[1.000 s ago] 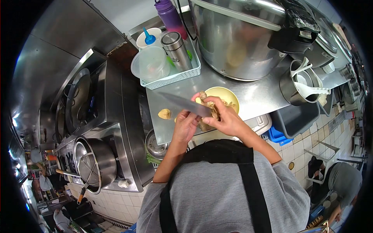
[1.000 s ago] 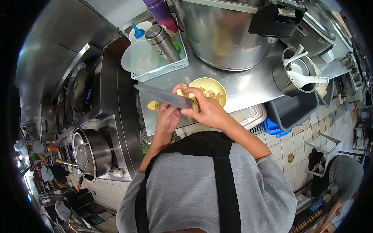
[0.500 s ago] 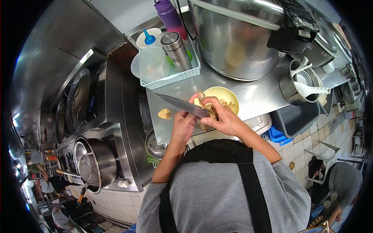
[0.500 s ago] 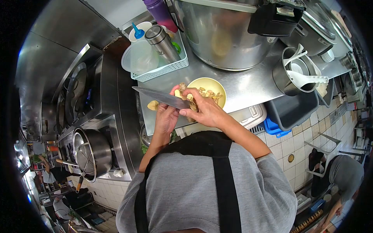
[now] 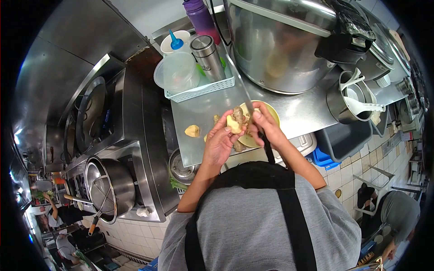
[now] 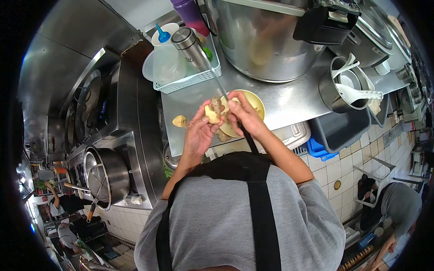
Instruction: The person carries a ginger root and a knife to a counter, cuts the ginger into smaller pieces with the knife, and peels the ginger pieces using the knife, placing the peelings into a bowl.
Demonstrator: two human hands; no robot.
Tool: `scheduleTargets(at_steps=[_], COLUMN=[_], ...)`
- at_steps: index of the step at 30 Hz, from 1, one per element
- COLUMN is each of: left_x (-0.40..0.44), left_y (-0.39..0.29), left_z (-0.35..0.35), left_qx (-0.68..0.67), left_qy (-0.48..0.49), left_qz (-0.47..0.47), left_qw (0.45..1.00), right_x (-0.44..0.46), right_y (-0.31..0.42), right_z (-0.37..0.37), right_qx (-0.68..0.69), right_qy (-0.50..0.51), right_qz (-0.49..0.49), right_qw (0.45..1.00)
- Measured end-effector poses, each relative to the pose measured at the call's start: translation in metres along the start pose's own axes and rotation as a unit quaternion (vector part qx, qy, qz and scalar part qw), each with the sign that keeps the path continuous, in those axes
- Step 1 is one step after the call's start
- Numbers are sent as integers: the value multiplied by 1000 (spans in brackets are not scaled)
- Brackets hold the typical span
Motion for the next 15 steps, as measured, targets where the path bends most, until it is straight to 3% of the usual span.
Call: scheduleTargets(at_steps=[2, 5, 8, 11, 15], left_x=[1, 5, 6, 4, 4], left_y=[-1, 4, -1, -1, -1], left_z=[-1, 14, 4, 8, 13], left_qx=[-15, -33, 4, -21, 45], left_qy=[-15, -44, -37, -55, -74], left_qz=[1, -14, -25, -17, -43], left_qw=[1000, 998, 999, 998, 995], right_x=[0, -2, -12, -14, -13], right_y=[8, 9, 12, 11, 13], right_z=[11, 2, -17, -24, -27], right_qx=[-170, -442, -482, -487, -506], right_qy=[-9, -10, 25, 26, 31], right_qz=[0, 170, 88, 117, 138], right_qw=[985, 881, 872, 865, 851])
Point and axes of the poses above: each hand's wrist, its own x-axis towards the middle knuckle, its own z-axis out of the back of the hand, y = z × x, the point moved 6 cm from there along x, towards the middle knuckle, and after that the axes turned 7 degrees about x, right-handed, at the moved point
